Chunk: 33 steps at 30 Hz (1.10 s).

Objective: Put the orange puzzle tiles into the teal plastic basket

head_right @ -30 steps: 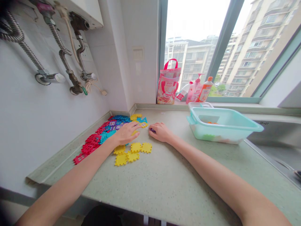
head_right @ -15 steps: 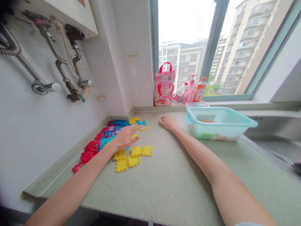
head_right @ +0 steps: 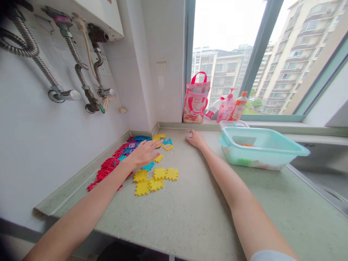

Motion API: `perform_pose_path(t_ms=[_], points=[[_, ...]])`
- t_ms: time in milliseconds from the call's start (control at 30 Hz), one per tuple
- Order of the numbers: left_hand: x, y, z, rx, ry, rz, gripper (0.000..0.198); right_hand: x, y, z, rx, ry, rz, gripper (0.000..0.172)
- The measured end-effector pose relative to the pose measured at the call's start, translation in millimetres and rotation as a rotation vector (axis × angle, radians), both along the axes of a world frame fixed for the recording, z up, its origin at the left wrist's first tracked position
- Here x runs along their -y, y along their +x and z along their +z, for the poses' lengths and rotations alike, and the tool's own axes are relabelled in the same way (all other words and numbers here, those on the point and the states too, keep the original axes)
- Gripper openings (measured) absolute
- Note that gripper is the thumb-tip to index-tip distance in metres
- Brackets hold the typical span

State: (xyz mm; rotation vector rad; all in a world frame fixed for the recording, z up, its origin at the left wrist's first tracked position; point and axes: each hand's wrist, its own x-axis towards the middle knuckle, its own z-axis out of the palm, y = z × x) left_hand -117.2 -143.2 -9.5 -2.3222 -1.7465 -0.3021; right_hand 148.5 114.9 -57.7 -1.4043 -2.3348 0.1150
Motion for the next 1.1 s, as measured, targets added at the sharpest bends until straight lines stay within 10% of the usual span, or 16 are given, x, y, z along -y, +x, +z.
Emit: perform_pose_path(t_ms=[467,767,1100], points=[[59.4,0.8,49.5,0.239,-0.108,0.107,0.044,180.9,76.1,-11.1,0.083,0.022,0.461,0.056],[186.8,30.9,-20.1,0.221,0.047,0.176,0.053,203.7,77.5,-4.0,-0.002,0.087,0.417,0.048],[171.3,79.3,-17.9,0.26,-0.07,0.033,0.057,211.7,73.9,7.5,-0.125,-0.046,0.662,0.067]])
